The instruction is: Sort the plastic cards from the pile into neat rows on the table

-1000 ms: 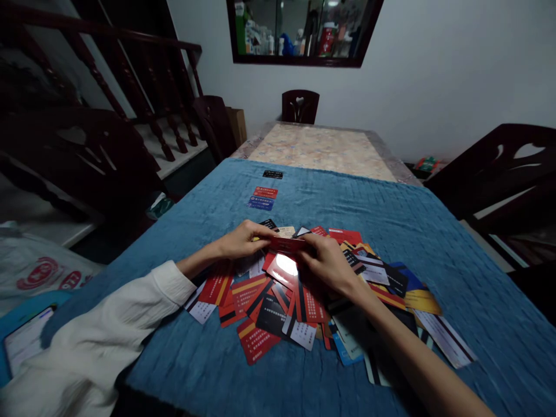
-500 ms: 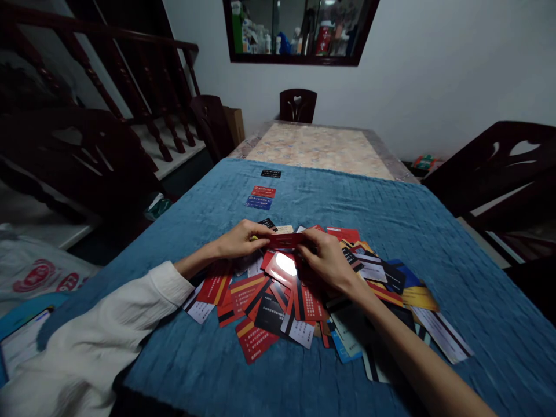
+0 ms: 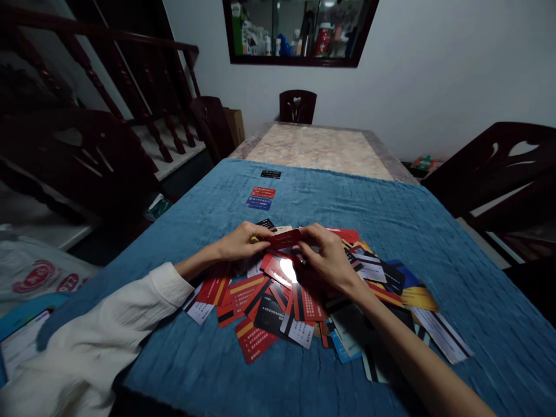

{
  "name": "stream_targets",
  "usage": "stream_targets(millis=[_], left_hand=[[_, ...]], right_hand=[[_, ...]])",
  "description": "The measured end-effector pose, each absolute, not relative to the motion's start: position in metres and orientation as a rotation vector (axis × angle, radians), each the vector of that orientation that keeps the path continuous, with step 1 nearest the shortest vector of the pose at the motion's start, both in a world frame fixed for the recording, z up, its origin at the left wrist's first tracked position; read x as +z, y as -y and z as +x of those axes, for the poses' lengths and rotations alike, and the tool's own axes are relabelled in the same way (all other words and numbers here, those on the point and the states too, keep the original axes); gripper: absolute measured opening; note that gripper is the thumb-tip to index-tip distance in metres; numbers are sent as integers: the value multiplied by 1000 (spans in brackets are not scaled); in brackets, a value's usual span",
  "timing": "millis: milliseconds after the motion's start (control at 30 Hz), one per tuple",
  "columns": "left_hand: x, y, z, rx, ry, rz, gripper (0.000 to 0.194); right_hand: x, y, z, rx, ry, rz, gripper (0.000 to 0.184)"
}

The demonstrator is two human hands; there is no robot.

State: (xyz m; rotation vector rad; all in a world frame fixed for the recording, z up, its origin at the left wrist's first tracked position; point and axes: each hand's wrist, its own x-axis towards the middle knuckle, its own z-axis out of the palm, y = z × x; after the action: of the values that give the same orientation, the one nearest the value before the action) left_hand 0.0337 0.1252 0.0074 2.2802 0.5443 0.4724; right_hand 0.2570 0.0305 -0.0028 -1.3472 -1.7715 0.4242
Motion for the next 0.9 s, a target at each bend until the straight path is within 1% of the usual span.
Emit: stream_targets(millis=[100,267,467,567,733,800,900], left_hand=[[7,-125,35,485,-523,2302,31],[6,-123,35,498,-514,2359,29],[8,-118,38,530,-471,2370,32],[11,-114,39,555,-450,2359,29],[13,-109,41,578,-510,2356,18],[14,-109,41,592,-537,2351,18],[15,-108,40,637,-572,2310,22]], right_hand=[[1,-29,255,415,1754,-1317,13],[7,-27,253,298,1776,-1279,12],[13,-25,250,188,1806,-1233,18],[14,-24,250,146,1833,-1199,22],[14,-23,249,129,1815,-1190,22],[14,-23,249,136,1813,-1196,21],[13,-23,251,148,1817,-1215,22]])
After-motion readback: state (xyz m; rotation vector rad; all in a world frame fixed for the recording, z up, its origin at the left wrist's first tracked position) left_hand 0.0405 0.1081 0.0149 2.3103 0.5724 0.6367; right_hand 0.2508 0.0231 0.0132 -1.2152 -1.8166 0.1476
